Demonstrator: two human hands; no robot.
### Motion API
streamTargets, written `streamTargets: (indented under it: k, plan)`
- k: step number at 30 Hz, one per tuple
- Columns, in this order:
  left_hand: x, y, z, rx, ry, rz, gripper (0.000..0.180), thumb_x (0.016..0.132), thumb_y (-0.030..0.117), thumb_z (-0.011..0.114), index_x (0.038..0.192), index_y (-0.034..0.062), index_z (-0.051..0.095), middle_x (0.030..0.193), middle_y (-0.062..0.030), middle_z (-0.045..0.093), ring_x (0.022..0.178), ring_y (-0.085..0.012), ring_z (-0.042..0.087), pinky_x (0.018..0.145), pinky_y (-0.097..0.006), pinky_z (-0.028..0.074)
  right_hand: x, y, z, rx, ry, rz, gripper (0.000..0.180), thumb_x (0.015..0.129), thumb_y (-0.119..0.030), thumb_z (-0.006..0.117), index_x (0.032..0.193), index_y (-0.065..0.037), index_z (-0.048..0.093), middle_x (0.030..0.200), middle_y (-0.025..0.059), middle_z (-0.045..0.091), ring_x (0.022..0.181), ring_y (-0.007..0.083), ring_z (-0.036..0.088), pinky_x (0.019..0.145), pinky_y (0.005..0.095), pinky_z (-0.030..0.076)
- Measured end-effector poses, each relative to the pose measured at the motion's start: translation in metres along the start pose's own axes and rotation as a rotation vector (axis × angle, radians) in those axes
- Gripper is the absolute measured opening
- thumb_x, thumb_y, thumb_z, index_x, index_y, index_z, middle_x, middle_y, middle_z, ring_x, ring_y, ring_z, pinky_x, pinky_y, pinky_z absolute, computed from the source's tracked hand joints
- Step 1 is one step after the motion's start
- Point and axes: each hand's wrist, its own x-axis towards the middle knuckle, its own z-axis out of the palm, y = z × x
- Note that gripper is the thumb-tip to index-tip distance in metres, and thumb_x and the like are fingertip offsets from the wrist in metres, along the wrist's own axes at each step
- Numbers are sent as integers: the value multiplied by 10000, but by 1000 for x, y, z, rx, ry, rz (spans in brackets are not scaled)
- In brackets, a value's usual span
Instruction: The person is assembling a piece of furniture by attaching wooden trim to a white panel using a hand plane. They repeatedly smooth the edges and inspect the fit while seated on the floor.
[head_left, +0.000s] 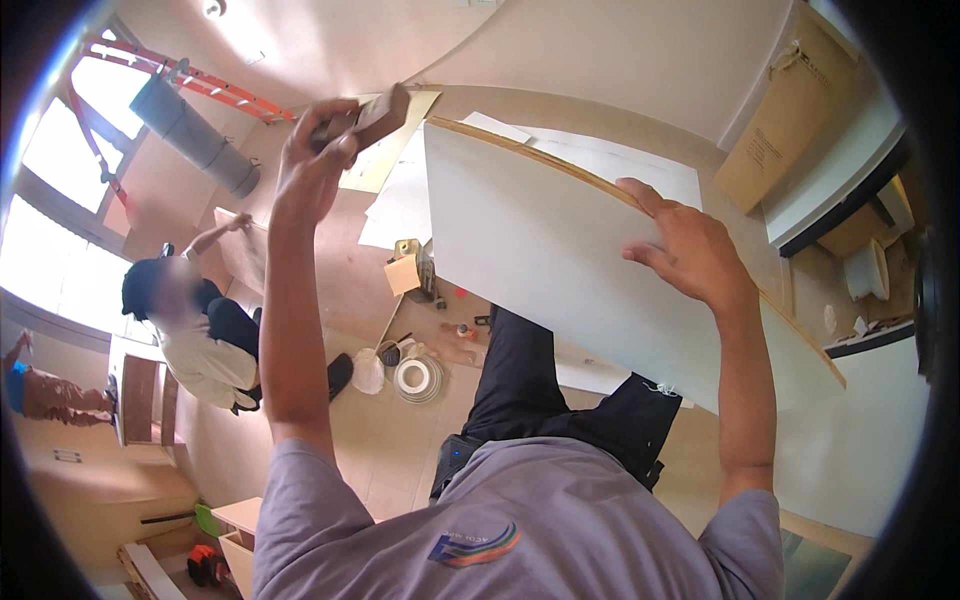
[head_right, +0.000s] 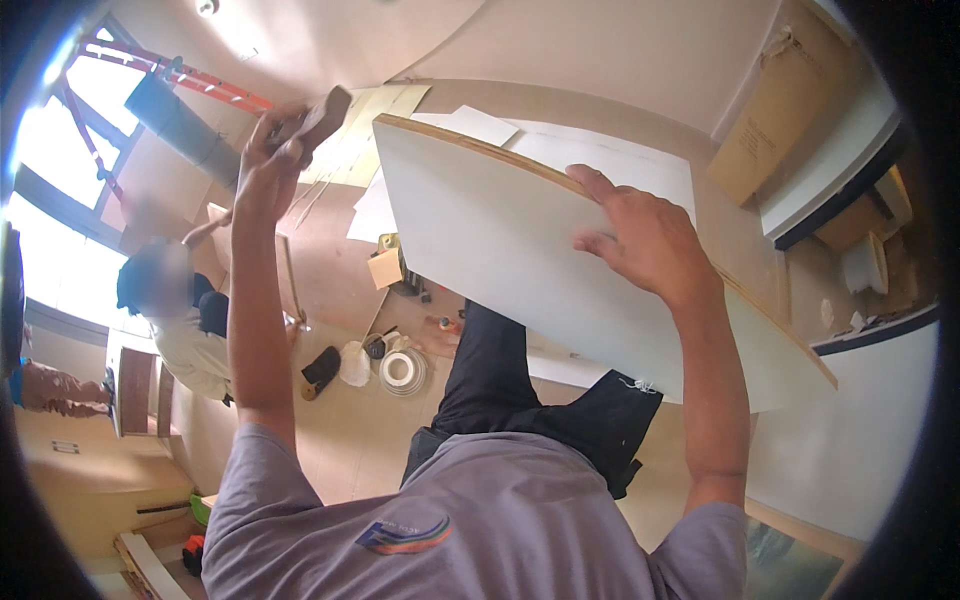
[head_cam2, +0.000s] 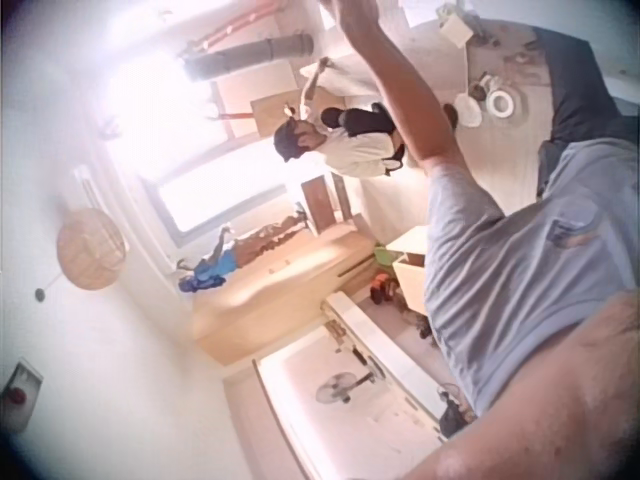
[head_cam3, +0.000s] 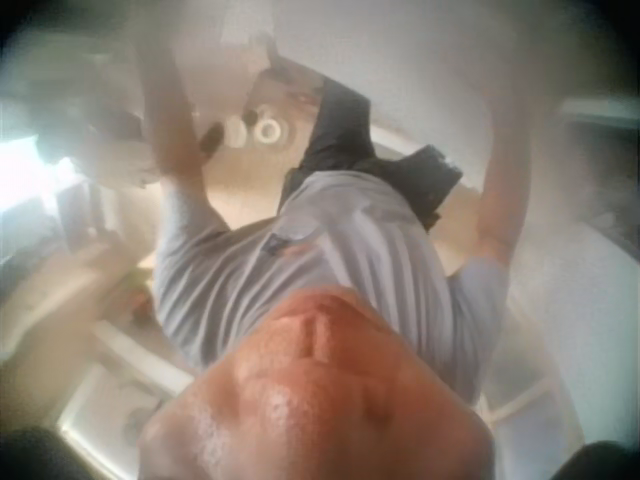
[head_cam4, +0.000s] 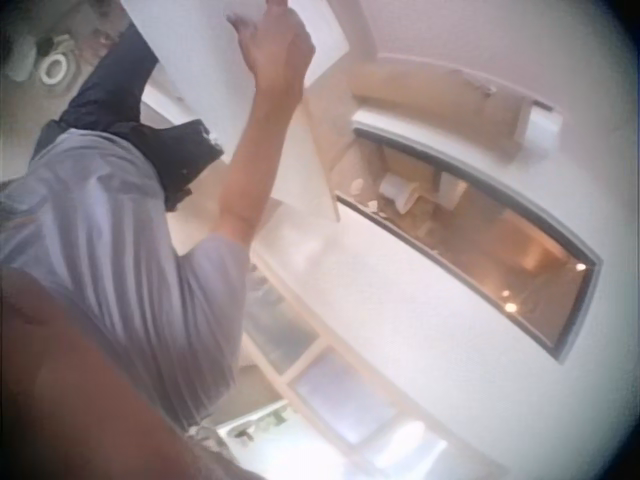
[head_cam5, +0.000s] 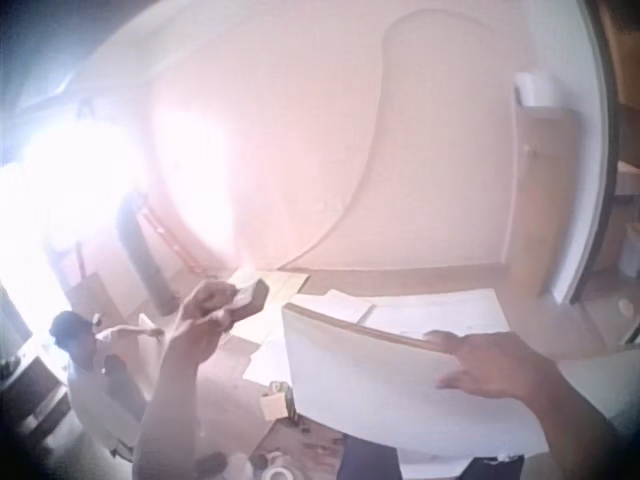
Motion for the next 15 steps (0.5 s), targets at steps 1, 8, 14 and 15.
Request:
streamTargets:
  k: [1,8,14,15]
  plan:
    - [16,3,8,98,-30,8,682,793,361,932,1308,26,637,1167,-61,635,930,-128,578,792,-284,462,-3,3,3,-7,29,-7,733,895,-339,805,1539,-226,476,1209,188,741,1082,379,721,930,480,574]
    - [85,0,27,304,-452,-139,500,796,274,920,1171,36,691,1066,-43,687,1017,-149,645,907,-288,531,-6,9,13,29,108,-63,737,875,-333,815,1529,-226,494,1267,163,728,1097,370,715,930,474,571]
    - [97,7,41,512,-548,-175,500,792,144,883,1231,5,689,1214,-104,711,1164,-179,659,1047,-326,527,-5,15,20,27,149,-77,737,864,-324,819,1519,-200,505,1205,170,746,1053,374,721,894,479,573]
    - [97,5,41,504,-540,-150,482,793,147,895,1216,13,707,1171,-90,721,1123,-167,664,1017,-321,534,-4,15,20,28,155,-83,748,863,-325,819,1527,-199,500,1201,170,746,1050,373,722,893,479,573]
